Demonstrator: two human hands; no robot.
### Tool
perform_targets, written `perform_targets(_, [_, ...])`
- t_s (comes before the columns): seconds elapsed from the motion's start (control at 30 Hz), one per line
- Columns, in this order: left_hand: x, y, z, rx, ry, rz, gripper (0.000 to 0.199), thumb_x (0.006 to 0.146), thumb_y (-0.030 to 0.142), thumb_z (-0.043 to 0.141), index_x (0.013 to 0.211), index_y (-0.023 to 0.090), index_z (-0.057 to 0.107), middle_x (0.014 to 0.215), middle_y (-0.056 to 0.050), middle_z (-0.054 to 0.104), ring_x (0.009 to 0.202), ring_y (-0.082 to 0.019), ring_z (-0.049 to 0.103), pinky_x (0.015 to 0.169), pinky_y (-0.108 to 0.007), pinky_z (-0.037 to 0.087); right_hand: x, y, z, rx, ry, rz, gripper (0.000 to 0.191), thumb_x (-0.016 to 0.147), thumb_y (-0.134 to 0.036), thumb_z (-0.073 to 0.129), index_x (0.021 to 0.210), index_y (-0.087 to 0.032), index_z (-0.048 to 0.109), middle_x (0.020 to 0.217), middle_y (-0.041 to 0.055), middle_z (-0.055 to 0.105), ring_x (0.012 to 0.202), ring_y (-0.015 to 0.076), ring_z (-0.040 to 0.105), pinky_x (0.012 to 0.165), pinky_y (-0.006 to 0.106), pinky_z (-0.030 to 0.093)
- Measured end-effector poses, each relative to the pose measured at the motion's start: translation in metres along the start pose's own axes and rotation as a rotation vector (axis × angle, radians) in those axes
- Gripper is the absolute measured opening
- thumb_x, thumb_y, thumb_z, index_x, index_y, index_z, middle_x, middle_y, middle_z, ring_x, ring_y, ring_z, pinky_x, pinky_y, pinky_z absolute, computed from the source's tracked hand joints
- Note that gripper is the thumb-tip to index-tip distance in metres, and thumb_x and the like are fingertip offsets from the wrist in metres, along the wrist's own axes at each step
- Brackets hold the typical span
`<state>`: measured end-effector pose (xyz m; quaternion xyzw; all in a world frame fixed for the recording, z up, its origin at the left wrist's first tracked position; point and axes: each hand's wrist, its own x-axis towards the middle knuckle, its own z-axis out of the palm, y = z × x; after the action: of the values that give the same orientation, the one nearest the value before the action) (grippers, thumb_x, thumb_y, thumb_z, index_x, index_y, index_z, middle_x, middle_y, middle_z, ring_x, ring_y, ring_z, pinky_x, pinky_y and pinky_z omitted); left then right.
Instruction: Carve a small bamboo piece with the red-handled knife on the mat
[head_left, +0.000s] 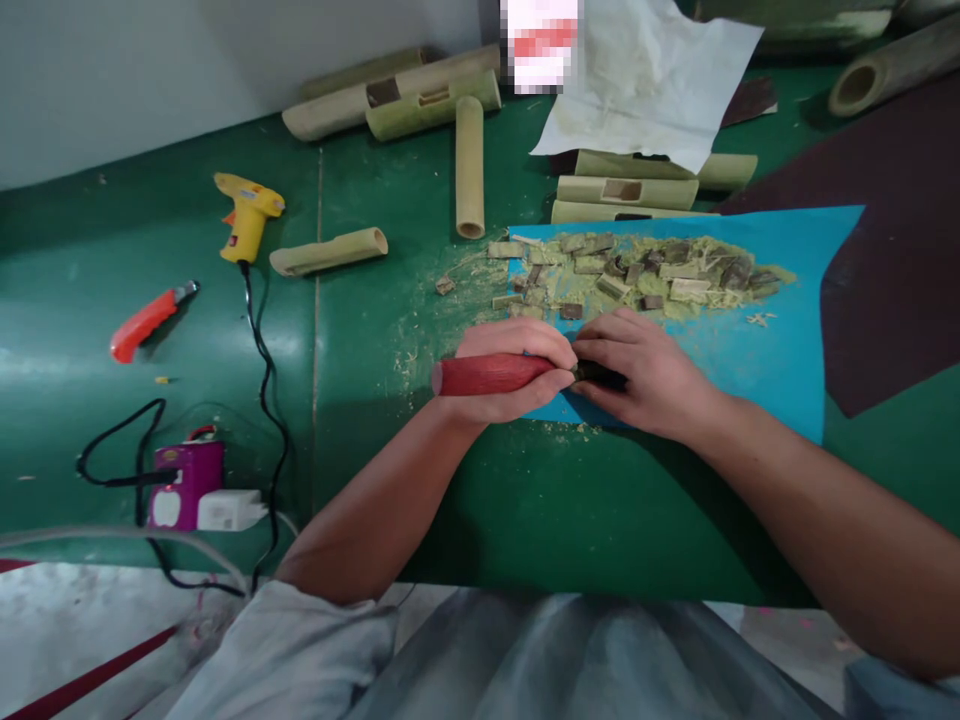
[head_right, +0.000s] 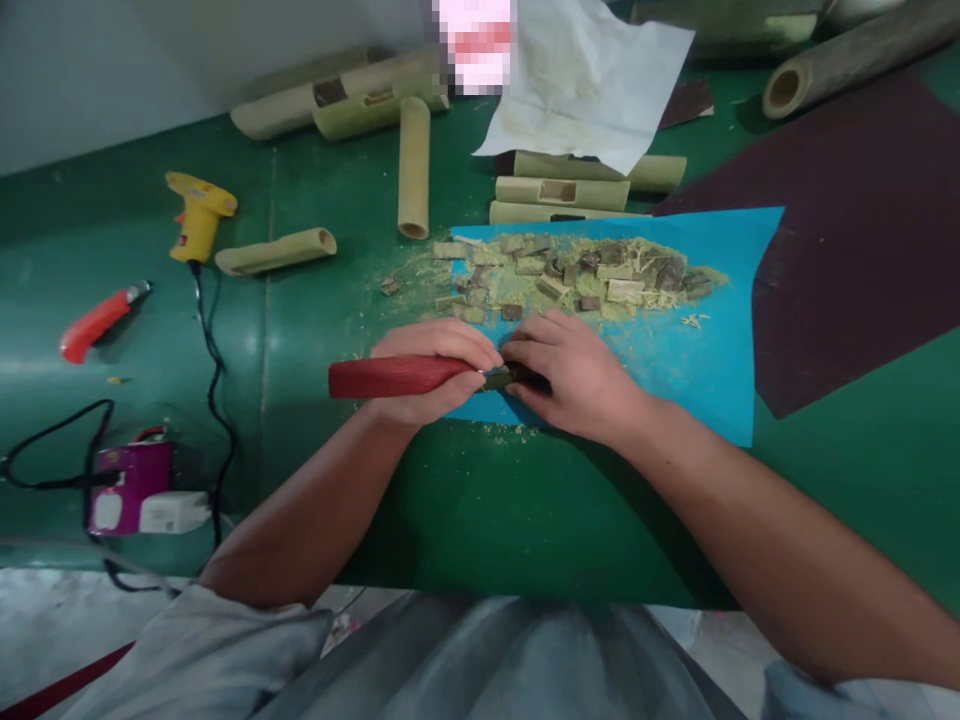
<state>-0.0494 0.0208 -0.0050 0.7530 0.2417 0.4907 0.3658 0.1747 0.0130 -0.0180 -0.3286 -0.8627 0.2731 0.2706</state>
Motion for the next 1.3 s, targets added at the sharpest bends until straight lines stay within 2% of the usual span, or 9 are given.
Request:
perform_targets(0.23, [0.0008, 0.0001, -0.001, -0.029, -0.04, -0.006, 0.011, 0.083, 0.015, 0.083, 0.092, 0.018, 0.077, 0.092, -0.005, 0.083, 0.088, -0.016, 0.08, 0.087, -0.025, 0.064, 0.0004, -0.0009, -0.0005, -0.02, 0.009, -0.01, 0.023, 0.101, -0.036, 0.061, 0.112, -0.02, 0.073, 0.105, 0.0122, 0.074, 0.093, 0.0276, 0.063, 0.081, 0.043, 0.048])
perform_targets(0.47, [0.0039, 0.0023, 0.002, -0.058, -0.055, -0.049, 0.006, 0.088, 0.014, 0.073, 0.084, 0.019, 0.072, 0.084, -0.003, 0.08, 0.078, -0.014, 0.077, 0.076, -0.025, 0.062, -0.0006, 0.0004, -0.0003, -0.001, 0.006, -0.018, 0.02, 0.099, -0.033, 0.064, 0.11, -0.019, 0.074, 0.104, 0.0118, 0.073, 0.094, 0.0282, 0.063, 0.081, 0.044, 0.048])
perform_targets(0.7, [0.0006, 0.0012, 0.0019, -0.056, 0.019, -0.014, 0.016, 0.088, 0.016, 0.067, 0.073, 0.018, 0.062, 0.069, 0.001, 0.07, 0.063, -0.01, 0.068, 0.062, -0.023, 0.053, -0.0007, 0.001, -0.0022, -0.004, -0.006, -0.025, 0.025, 0.1, -0.033, 0.062, 0.118, -0.02, 0.073, 0.111, 0.0134, 0.074, 0.099, 0.029, 0.065, 0.083, 0.045, 0.05])
perform_targets(1.03, [-0.0014, 0.001, 0.0043, -0.035, 0.113, -0.007, 0.023, 0.089, 0.024, 0.069, 0.069, 0.018, 0.061, 0.064, 0.001, 0.067, 0.06, -0.01, 0.064, 0.06, -0.023, 0.051, -0.0011, 0.0001, -0.002, -0.031, -0.011, -0.03, 0.024, 0.102, -0.034, 0.059, 0.119, -0.022, 0.072, 0.111, 0.0113, 0.073, 0.098, 0.0267, 0.064, 0.083, 0.042, 0.049])
perform_targets(1.3, [-0.0049, 0.0, 0.0057, -0.029, 0.168, -0.015, 0.025, 0.09, 0.027, 0.069, 0.067, 0.018, 0.062, 0.064, 0.001, 0.068, 0.058, -0.01, 0.063, 0.057, -0.023, 0.05, -0.0004, -0.0006, -0.0024, -0.027, 0.002, -0.052, 0.024, 0.101, -0.031, 0.061, 0.118, -0.017, 0.072, 0.109, 0.0128, 0.073, 0.097, 0.0271, 0.063, 0.083, 0.042, 0.049])
